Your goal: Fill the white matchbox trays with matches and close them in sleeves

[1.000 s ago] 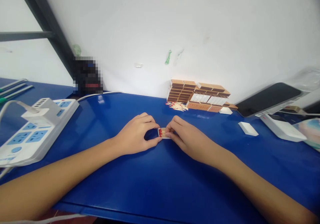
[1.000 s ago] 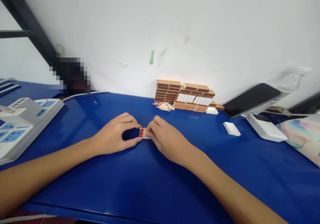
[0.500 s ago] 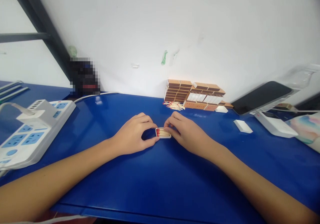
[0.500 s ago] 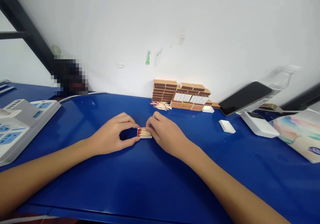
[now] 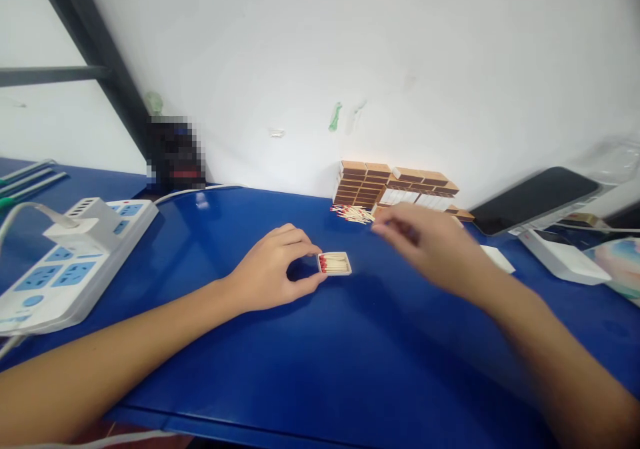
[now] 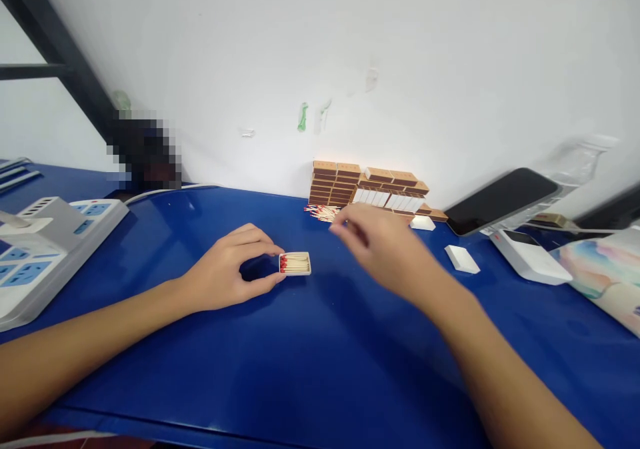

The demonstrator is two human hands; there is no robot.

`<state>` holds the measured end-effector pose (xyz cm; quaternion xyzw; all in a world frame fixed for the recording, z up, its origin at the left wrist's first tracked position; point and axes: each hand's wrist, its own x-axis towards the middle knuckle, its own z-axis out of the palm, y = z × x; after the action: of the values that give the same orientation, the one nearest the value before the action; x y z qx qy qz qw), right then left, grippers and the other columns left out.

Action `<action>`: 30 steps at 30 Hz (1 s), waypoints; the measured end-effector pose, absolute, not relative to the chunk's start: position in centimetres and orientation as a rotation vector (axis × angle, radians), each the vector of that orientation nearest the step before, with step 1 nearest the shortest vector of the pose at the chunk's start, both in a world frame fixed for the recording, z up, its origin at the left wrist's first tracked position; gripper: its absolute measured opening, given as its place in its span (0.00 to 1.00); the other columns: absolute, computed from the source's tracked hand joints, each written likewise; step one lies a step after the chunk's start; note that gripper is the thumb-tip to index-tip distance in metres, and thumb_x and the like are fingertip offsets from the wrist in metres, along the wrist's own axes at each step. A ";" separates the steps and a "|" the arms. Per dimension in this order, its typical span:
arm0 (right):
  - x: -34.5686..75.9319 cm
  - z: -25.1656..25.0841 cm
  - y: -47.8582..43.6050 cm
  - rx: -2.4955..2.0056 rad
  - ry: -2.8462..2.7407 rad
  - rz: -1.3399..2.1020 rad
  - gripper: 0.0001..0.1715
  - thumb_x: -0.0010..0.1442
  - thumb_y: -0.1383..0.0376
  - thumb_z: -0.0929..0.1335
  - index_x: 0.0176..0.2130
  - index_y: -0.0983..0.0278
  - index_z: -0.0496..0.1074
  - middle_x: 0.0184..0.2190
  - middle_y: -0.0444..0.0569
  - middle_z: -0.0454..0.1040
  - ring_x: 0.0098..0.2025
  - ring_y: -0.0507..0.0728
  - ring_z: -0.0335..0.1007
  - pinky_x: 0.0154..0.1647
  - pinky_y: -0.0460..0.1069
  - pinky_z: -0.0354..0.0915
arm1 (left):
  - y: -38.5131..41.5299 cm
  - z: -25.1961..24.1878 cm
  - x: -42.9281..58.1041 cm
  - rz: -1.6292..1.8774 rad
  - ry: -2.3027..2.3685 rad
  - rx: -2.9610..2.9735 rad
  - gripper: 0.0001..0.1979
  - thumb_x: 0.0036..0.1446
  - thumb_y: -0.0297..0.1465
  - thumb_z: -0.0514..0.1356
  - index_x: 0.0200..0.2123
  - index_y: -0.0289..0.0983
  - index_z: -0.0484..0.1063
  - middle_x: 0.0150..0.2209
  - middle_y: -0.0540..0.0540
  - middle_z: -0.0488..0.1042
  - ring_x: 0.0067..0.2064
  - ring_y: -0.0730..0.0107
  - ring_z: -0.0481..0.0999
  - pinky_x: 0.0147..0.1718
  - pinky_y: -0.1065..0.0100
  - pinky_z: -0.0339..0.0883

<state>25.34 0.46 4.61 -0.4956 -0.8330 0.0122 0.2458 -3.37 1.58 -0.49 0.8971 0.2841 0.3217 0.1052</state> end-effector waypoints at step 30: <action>38.5 1.6 8.2 -2.176 -1.070 0.281 0.17 0.58 0.53 0.73 0.29 0.64 0.72 0.24 0.51 0.70 0.28 0.59 0.66 0.32 0.56 0.60 | 1.6 -0.2 -3.4 1.067 0.895 2.622 0.13 0.62 0.36 0.67 0.48 0.38 0.80 0.43 0.43 0.80 0.46 0.61 0.75 0.48 0.56 0.73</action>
<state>38.52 8.17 1.58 -0.8372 -0.4118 0.1082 0.3432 -3.44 1.61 -0.23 0.8798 0.3004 0.3580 0.0864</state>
